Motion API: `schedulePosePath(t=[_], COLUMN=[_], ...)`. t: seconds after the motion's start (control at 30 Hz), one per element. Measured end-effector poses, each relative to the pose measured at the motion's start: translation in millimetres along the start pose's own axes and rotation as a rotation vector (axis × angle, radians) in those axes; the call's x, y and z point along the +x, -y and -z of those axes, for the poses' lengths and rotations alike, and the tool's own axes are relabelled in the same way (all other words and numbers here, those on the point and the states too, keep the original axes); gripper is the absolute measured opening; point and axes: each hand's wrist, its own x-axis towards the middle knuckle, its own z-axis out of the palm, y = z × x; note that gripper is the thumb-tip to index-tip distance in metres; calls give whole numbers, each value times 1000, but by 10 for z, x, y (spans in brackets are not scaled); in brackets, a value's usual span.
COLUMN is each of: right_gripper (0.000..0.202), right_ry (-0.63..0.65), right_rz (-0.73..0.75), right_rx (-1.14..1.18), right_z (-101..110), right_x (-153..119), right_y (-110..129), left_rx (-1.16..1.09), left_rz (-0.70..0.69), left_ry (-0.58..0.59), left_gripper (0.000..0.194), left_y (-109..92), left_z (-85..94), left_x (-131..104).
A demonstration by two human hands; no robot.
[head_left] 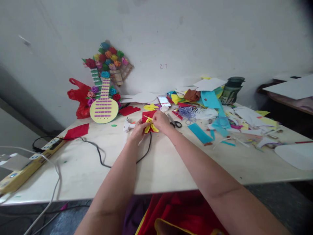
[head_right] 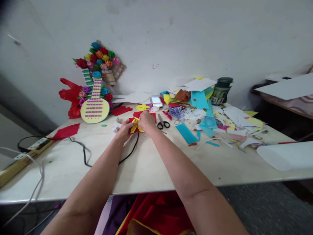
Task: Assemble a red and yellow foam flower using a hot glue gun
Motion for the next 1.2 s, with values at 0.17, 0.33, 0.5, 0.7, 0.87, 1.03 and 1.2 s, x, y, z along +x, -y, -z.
schedulePosePath(t=[0.17, 0.33, 0.5, 0.7, 0.87, 1.03, 1.2], right_gripper=[17, 11, 7, 6, 7, 9, 9], right_ry=[-29, -64, -57, -21, -32, -27, -2], right_rz=[2, -3, -56, -128, -119, -75, -5], right_rx=[29, 81, 145, 183, 204, 233, 240], right_z=[40, 37, 35, 55, 51, 59, 57], right_x=[-23, -18, 4, 13, 14, 20, 23], right_y=[27, 25, 22, 21, 7, -12, -37], left_rx=[-23, -28, -7, 16, 23, -31, -55], left_rz=[-9, -27, -66, -81, -66, -48, 27], left_ry=[-28, -35, -81, -65, -38, -24, -107], left_gripper=[38, 37, 33, 29, 28, 27, 28], left_y=[2, -3, 18, 25, -7, -5, -13], left_z=[-13, -45, -52, -47, -57, -23, 17], left_x=[1, -8, 10, 6, -25, 3, 43])
